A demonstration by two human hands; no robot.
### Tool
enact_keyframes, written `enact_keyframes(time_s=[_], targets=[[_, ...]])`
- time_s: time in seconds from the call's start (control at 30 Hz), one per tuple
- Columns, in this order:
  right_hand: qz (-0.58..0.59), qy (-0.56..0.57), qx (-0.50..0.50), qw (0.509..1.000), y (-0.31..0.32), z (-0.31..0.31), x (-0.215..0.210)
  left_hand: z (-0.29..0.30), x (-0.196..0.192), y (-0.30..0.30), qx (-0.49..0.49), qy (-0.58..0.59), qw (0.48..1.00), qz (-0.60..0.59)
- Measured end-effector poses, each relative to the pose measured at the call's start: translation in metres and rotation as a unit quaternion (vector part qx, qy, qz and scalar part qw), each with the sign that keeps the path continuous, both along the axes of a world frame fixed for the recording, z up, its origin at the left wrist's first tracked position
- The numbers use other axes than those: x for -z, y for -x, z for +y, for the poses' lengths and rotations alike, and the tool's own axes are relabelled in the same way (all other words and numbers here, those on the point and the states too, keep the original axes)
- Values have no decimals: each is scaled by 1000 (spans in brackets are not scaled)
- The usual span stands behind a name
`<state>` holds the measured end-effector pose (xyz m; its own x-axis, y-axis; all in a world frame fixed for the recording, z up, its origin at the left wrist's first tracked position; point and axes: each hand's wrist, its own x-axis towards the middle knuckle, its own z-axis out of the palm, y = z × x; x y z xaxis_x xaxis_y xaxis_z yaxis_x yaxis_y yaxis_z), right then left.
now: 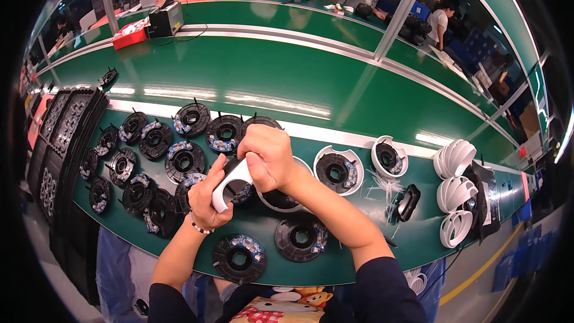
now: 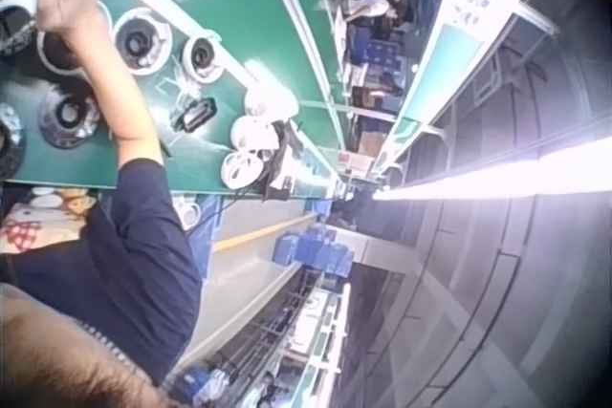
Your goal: Assembling the internal components, circuit boards, and housings for dome security cameras.
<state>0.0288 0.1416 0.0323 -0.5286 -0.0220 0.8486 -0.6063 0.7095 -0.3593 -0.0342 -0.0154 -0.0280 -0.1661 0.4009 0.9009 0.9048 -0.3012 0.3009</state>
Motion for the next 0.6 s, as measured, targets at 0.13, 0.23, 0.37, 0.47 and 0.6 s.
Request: enact_keyframes(time_s=[0.13,0.23,0.37,0.47,0.6], targets=[[-1,0,0,1000,-2,2,-1,2,-3,2,4,4,1000,15],[13,-28,1,1000,-7,-1,-2,-7,1,-3,-22,44,998,31],[-3,-142,23,990,-29,5,-2,-2,6,-13,34,45,998,18],[10,-216,5,976,-47,0,-16,-3,6,-19,69,31,997,14],[3,-225,26,974,-68,5,-18,1,0,-28,133,67,989,17]])
